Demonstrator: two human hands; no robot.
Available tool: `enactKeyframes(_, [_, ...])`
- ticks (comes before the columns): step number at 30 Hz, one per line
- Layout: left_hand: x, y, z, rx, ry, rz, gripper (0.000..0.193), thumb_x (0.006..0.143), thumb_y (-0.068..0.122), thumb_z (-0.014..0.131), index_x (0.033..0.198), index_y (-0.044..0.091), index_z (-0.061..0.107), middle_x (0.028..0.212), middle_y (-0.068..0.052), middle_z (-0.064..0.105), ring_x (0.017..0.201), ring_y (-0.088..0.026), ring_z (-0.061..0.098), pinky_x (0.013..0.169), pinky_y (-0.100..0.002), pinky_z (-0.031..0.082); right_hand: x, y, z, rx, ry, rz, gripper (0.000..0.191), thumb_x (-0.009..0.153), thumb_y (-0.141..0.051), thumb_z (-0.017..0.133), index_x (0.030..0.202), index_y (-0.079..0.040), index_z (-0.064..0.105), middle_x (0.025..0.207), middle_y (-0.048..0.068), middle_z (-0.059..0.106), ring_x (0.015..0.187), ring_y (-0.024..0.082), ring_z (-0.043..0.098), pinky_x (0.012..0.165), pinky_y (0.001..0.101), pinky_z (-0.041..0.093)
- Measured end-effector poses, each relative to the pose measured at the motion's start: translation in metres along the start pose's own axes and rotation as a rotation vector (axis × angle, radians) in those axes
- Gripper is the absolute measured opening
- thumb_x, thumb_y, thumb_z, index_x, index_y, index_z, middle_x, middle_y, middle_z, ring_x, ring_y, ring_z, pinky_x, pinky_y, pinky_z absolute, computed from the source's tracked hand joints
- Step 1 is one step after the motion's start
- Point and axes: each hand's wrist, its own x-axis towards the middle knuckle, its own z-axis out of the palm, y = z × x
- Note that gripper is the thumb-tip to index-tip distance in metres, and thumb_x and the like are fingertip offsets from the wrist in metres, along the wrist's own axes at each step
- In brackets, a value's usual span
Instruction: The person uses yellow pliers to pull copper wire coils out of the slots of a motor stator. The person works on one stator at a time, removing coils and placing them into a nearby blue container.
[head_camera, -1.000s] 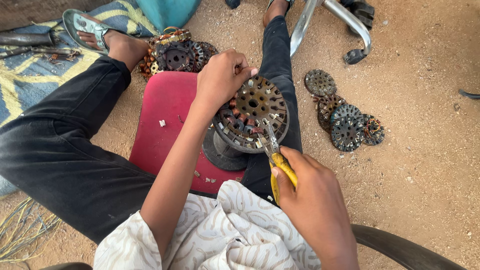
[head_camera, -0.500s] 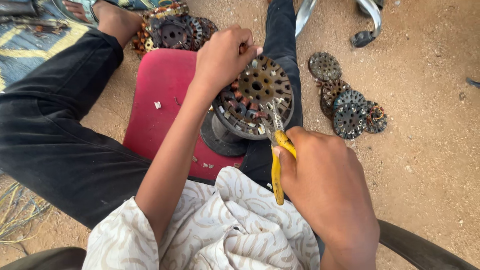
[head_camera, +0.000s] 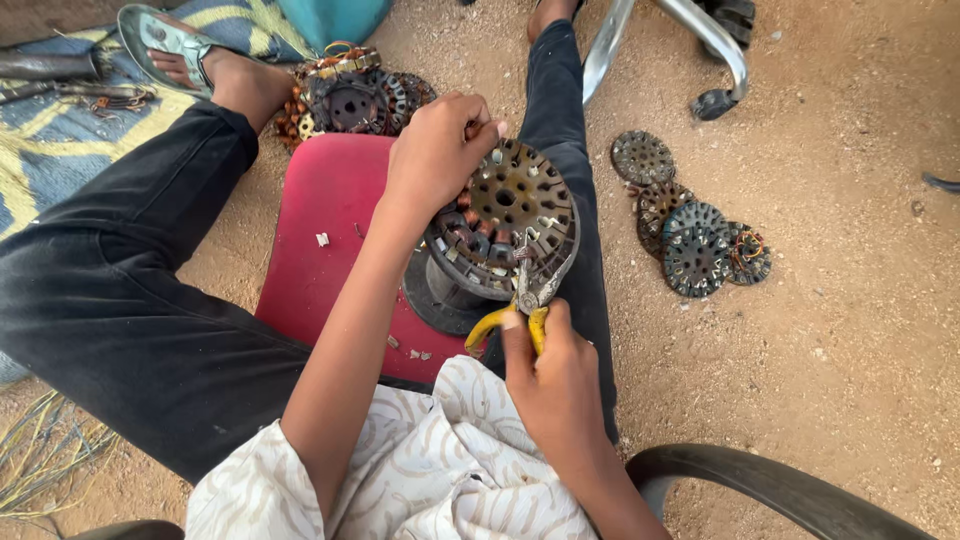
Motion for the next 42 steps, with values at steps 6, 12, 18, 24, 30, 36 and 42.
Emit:
enactKeyframes(6, [0.001,0.0,-0.002,-0.05,0.036,0.029,0.032,0.092,0.031,0.074,0.083,0.002,0.065,0.082,-0.015,0.065,0.075,-0.036,0.066,0.067,-0.047,0.05,0.028,0.01,-0.031,1.113,-0.529,0.602,0.026,0.101,-0.021,0.066,0.117,-0.001,0.068,0.076,-0.002,0.054,0.046,0.006,0.041,0.039,0.0255,0.035])
enactKeyframes(12, [0.001,0.003,-0.002,-0.041,0.025,0.007,0.032,0.092,0.031,0.074,0.083,0.002,0.066,0.083,-0.015,0.066,0.077,-0.037,0.067,0.067,-0.047,0.05,0.039,0.016,-0.046,1.263,-0.598,0.899,0.036,0.1,-0.032,0.053,0.114,-0.001,0.064,0.103,0.01,0.068,0.089,0.021,0.066,0.075,0.0454,0.057])
enactKeyframes(18, [0.0,0.005,-0.004,-0.039,0.015,-0.017,0.03,0.091,0.031,0.074,0.083,0.003,0.066,0.083,-0.014,0.066,0.077,-0.036,0.067,0.066,-0.048,0.05,0.039,0.012,-0.045,1.556,-0.845,0.882,0.035,0.1,-0.042,0.052,0.106,-0.008,0.06,0.091,0.007,0.061,0.083,0.021,0.062,0.071,0.044,0.053])
enactKeyframes(24, [-0.002,0.008,-0.004,-0.025,0.021,-0.009,0.027,0.092,0.031,0.073,0.085,0.005,0.066,0.085,-0.012,0.066,0.077,-0.035,0.068,0.065,-0.047,0.05,0.024,0.013,-0.02,0.698,-0.453,0.502,0.026,0.099,-0.035,0.062,0.105,-0.011,0.053,0.069,-0.001,0.049,0.051,0.007,0.044,0.042,0.0266,0.038])
enactKeyframes(30, [-0.002,0.011,-0.006,-0.004,0.045,-0.007,0.03,0.095,0.036,0.07,0.086,0.007,0.068,0.084,-0.01,0.064,0.077,-0.033,0.068,0.064,-0.047,0.049,0.024,0.005,-0.023,0.635,-0.396,0.43,0.032,0.094,-0.036,0.064,0.108,-0.009,0.054,0.069,-0.003,0.049,0.05,0.005,0.041,0.04,0.0248,0.035])
enactKeyframes(36, [-0.006,0.017,-0.012,0.049,0.154,0.1,0.031,0.098,0.038,0.067,0.089,0.009,0.068,0.084,-0.009,0.062,0.078,-0.033,0.066,0.063,-0.047,0.048,0.018,-0.01,-0.026,-0.071,-0.109,0.003,0.032,0.092,-0.03,0.07,0.107,-0.006,0.054,0.077,0.013,0.064,0.065,0.027,0.063,0.055,0.0396,0.048])
enactKeyframes(42, [-0.007,0.033,-0.018,-0.175,0.141,0.126,0.032,0.105,0.039,0.061,0.099,0.009,0.07,0.082,-0.006,0.06,0.073,-0.022,0.062,0.064,-0.038,0.047,0.015,-0.019,-0.041,-0.078,0.046,-0.045,0.031,0.087,-0.025,0.075,0.103,-0.004,0.057,0.08,0.018,0.07,0.072,0.034,0.072,0.063,0.0418,0.054])
